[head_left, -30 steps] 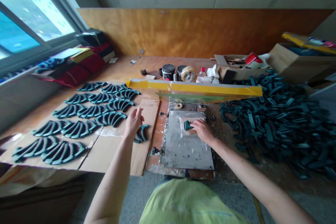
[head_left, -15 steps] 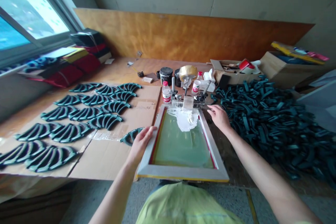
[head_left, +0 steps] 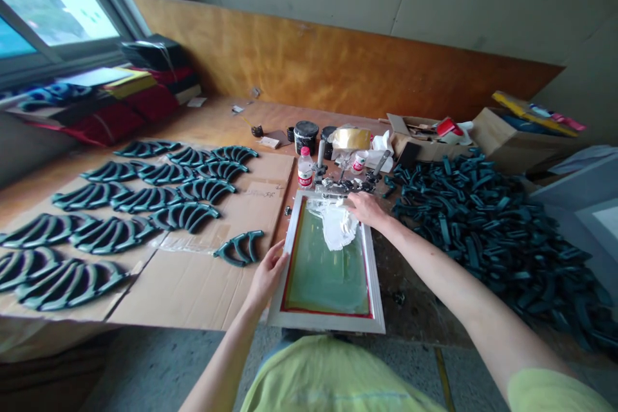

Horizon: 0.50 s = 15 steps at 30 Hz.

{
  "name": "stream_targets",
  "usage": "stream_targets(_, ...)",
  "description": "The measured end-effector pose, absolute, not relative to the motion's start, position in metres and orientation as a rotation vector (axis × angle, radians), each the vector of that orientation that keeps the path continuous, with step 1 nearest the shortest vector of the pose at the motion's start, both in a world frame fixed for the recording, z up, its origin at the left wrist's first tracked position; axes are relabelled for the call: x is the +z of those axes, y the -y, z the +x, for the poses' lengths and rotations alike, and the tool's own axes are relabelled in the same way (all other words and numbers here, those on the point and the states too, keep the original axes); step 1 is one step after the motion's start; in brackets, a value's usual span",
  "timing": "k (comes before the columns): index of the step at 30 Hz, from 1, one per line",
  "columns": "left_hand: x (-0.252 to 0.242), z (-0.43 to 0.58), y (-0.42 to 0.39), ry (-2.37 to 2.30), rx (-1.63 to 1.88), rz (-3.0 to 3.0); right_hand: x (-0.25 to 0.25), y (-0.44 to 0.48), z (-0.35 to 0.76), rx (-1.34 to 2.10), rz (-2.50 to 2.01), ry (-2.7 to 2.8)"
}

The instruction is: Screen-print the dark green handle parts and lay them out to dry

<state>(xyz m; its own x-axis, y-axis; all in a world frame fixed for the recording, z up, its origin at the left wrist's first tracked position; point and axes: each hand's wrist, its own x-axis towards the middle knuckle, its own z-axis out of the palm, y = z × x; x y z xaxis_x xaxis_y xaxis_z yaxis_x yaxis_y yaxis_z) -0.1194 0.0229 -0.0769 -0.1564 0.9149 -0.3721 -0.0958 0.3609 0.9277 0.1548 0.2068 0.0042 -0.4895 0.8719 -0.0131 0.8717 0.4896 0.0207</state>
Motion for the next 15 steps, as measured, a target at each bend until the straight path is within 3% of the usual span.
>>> stream_targets(15, -0.083, -0.119, -0.022, -1.516, 1.051, 0.883, 0.016, -0.175, 0.119, -0.196, 1.802, -2.456)
